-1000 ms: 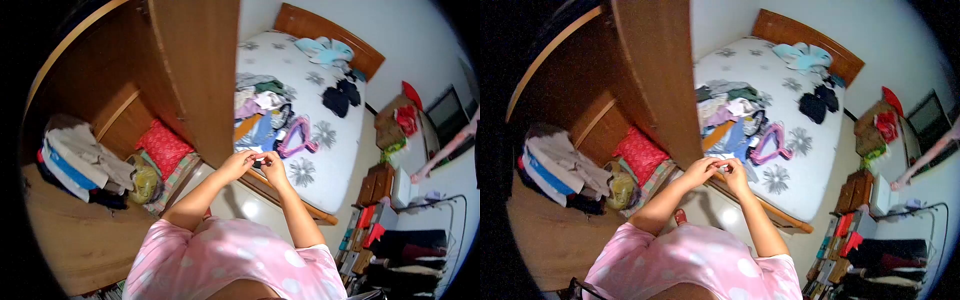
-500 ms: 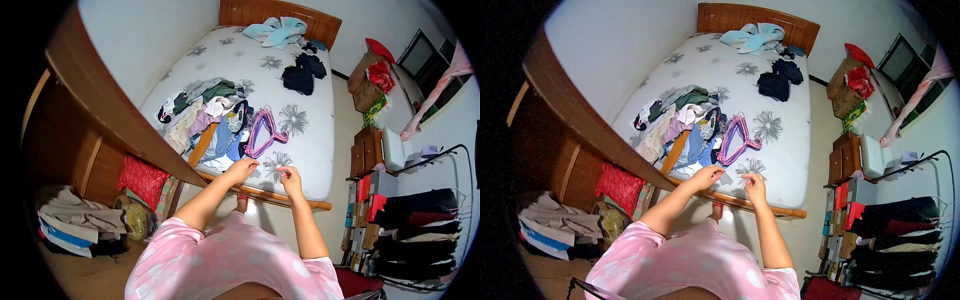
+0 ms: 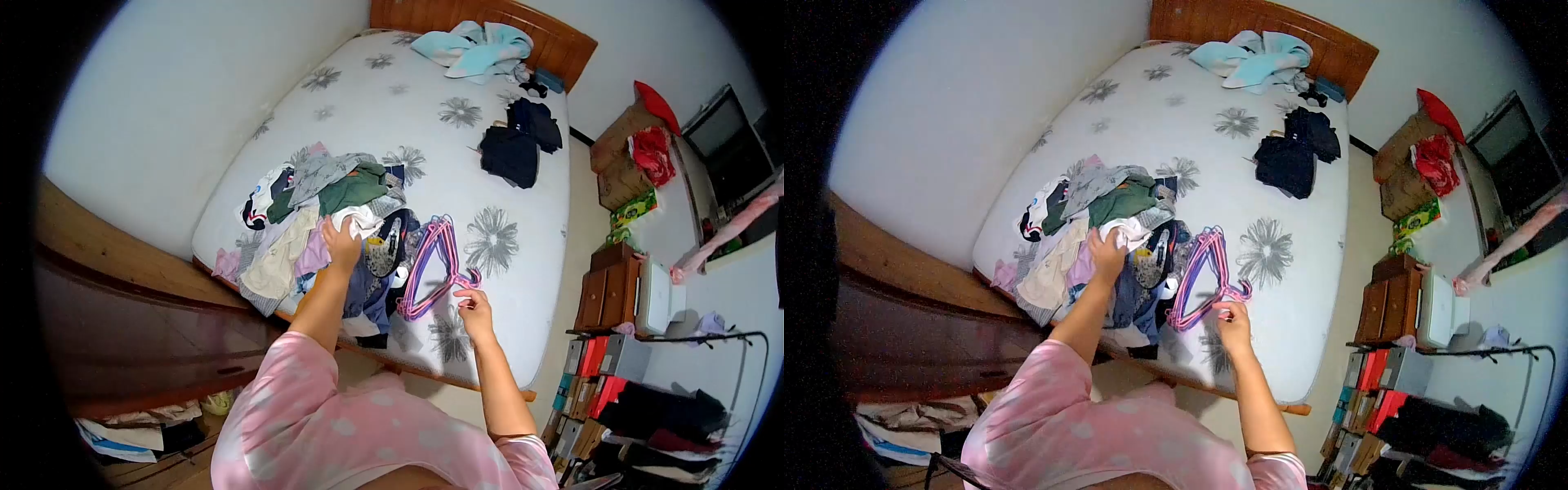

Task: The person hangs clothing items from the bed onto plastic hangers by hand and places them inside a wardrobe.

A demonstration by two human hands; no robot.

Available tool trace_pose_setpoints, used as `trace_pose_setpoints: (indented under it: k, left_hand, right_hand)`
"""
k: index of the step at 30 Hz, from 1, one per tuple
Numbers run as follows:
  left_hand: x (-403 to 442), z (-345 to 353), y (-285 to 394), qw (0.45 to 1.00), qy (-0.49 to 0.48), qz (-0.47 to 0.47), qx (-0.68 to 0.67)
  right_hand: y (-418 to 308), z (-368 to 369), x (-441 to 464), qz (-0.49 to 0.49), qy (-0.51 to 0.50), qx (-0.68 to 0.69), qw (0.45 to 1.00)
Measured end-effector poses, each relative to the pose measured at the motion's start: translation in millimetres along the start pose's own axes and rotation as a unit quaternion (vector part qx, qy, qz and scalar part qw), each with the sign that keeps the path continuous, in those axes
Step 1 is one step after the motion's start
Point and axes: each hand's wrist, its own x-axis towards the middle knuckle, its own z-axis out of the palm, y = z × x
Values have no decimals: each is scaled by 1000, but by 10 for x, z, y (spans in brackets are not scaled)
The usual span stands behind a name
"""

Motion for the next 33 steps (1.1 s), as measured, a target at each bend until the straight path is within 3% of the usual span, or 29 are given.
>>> trace_pose_setpoints:
  k: [2,5,6,9,10,11,13,15,17,21,24,27,28,31,33]
  left_hand:
    - [281,114,-150,999,26,-7,40]
    - [610,178,-269,996,-53,-61,41]
    - [675,270,-360,994,-29,-68,85]
    - [789,305,-534,993,-55,-103,-31]
    - [753,314,-531,996,-3,-56,-68]
    - [687,324,-520,986,-26,-71,-148]
    - [529,133,-219,945,-68,-97,-304]
    - [258,4,65,910,-61,-61,-406]
    - [15,-461,628,886,-160,-126,-416]
    - [-491,-870,1182,836,-261,-93,-474]
    - [-716,-1013,1379,852,-368,33,-372]
    - [-719,-1129,1498,819,-474,-58,-317]
    - [-717,-1095,1406,830,-451,-67,-321]
    - [-582,-1195,1372,912,-214,-15,-349]
    - [-400,-1216,1352,957,-114,122,-239]
  right_hand:
    - [-167,110,231,4,-17,35,999]
    - [71,225,515,19,-55,26,998]
    - [-60,239,526,65,-76,34,994]
    - [-204,306,630,151,-100,56,982]
    - [-145,327,688,141,-115,71,981]
    - [-133,350,739,144,-123,76,979]
    - [-141,403,839,150,-139,88,975]
    - [-141,479,970,194,-173,148,954]
    - [-406,637,1103,272,-176,185,928]
    - [-725,891,1321,366,-238,365,822]
    - [-406,1165,1553,302,-280,284,866]
    - [-147,1240,1581,128,-212,263,933]
    - [-271,1211,1506,104,-153,244,952]
    - [-568,884,1314,73,-197,191,959]
    - [-459,695,1257,-97,-245,72,962]
